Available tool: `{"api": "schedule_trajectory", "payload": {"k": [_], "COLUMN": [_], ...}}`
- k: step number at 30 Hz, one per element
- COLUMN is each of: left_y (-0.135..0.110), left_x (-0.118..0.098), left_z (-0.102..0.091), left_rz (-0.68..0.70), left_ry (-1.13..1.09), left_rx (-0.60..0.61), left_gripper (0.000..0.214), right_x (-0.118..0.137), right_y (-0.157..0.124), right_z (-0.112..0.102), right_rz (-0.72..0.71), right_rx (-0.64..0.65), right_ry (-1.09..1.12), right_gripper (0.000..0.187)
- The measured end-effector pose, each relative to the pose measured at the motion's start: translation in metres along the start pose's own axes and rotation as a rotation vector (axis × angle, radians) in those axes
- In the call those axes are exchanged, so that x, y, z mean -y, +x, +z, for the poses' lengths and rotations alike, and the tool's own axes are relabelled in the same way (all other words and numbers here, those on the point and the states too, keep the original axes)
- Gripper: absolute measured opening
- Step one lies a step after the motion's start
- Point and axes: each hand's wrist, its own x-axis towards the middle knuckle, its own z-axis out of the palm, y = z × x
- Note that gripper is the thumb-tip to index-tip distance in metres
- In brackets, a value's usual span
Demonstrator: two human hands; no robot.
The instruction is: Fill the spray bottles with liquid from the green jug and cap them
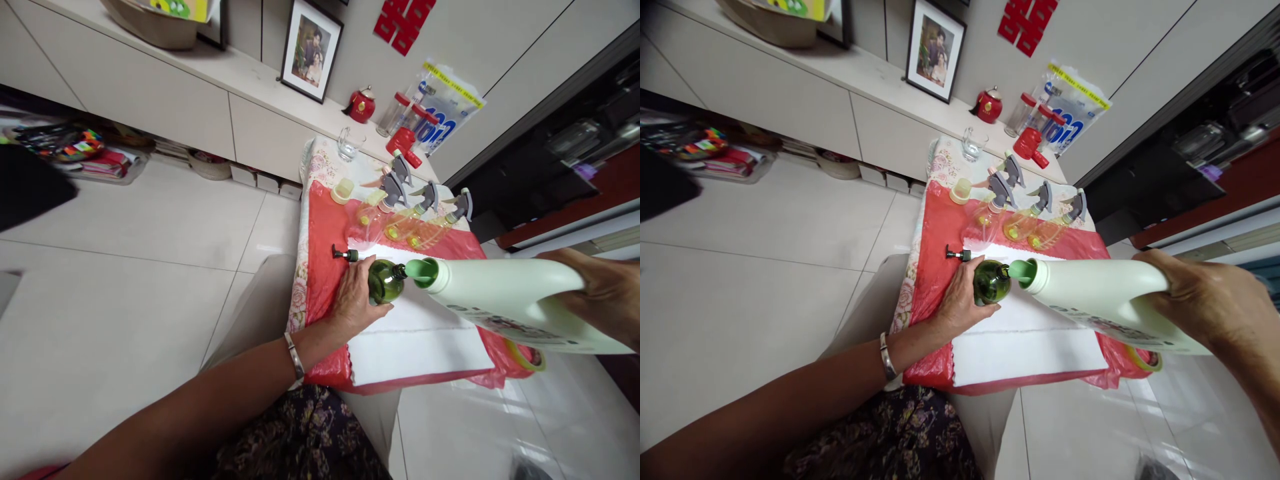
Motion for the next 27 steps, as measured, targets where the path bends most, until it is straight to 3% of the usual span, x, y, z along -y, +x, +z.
{"api": "schedule_trajectory", "payload": {"k": [17, 27], "left_y": [0.000, 0.000], "left_x": [-0.001, 0.000], "left_z": [-0.001, -0.001], "left_rz": [-0.009, -0.004], "left_ry": [0.002, 0.015], "left_rx": [0.010, 0.005], "left_gripper": [0.097, 0.096], "right_x": [0.004, -0.006], "right_y": [-0.001, 0.004], "right_z": [-0.001, 0.009], "right_rz": [0.023, 0.045], "right_rx": [0.042, -0.001], "right_ry": [-0.021, 0.018], "right_gripper": [0.055, 0.056]}}
